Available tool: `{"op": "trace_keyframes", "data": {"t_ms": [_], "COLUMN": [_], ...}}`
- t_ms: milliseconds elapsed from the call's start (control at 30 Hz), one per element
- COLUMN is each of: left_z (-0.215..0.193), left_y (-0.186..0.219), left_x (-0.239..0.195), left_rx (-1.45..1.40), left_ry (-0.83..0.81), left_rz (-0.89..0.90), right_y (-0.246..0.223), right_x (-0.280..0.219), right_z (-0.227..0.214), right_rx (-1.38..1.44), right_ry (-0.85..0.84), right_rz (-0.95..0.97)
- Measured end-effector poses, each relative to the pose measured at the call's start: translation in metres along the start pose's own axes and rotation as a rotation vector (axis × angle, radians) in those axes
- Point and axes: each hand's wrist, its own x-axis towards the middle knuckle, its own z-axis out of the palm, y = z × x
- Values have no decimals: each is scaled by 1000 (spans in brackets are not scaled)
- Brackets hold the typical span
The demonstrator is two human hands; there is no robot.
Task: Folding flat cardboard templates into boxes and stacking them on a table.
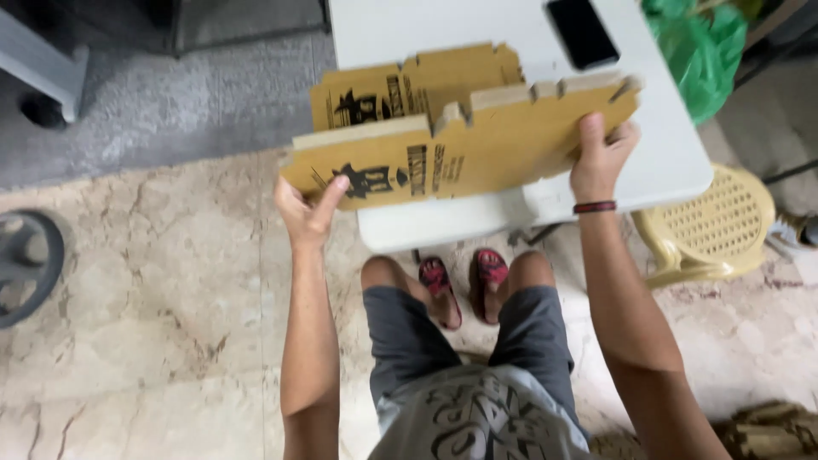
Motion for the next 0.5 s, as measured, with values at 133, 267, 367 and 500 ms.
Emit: {"op": "trace_keyframes", "data": {"t_ms": [133, 267, 367, 500], "left_z": [-6, -3, -12, -3], "left_y": [-6, 3, -10, 22], "left_x": [-3, -2, -15, -23], "left_rx": [-29, -52, 28, 130], "left_ry": [-46, -52, -25, 19], "left_rz": [-50, -47, -112, -163], "right_y": [-74, -70, -60, -48], "right_x": [-18, -11, -8, 2], "right_z": [46, 52, 50, 22], "right_rx": [-51, -40, -47, -54], "right_ry": [-85, -110, -129, -249], "right_rz": [39, 5, -32, -36]}}
